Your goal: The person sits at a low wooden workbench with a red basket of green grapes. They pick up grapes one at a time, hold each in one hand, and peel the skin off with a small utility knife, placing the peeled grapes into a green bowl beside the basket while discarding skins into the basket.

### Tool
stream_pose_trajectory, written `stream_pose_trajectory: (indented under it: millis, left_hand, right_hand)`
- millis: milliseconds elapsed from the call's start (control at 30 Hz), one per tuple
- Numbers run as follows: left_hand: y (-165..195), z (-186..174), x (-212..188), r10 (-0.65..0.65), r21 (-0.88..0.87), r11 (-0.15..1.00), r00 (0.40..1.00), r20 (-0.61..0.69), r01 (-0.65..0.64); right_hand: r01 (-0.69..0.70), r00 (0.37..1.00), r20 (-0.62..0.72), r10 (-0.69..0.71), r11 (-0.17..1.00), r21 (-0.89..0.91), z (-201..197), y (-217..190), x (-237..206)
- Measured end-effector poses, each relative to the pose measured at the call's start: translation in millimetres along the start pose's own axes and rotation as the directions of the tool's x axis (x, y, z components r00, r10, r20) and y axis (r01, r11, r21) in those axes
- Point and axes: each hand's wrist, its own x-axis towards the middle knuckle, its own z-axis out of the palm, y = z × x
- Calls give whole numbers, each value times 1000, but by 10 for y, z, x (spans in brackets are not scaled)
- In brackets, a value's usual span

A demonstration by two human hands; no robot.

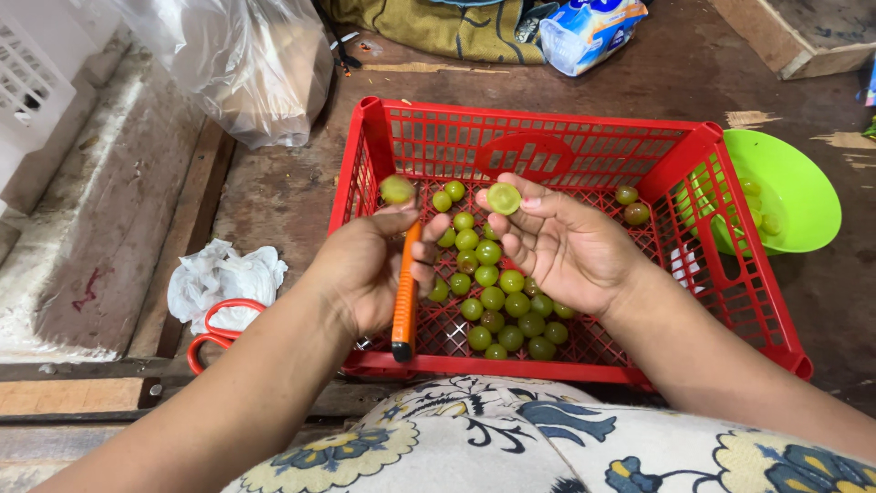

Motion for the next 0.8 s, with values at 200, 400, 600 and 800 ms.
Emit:
stream_pose_trajectory:
  millis: [200, 400, 600, 800]
  left_hand:
    - [-69, -99, 82, -67, -20, 998, 997, -47, 66]
    - [-2, -76, 60, -12, 64, 998, 1000, 6, 11]
    - [162, -136, 61, 33, 138, 990, 999, 16, -35]
    - [143, -181, 155, 32, 276, 960, 999, 26, -38]
  right_hand:
    - [71, 989, -110, -94, 976, -204, -80, 30, -54]
    - [150, 973, -113, -201, 924, -352, -129, -66, -87]
    - [223, 948, -135, -288, 905, -363, -226, -433, -300]
    - [387, 910, 20, -413, 834, -394, -142, -826, -472]
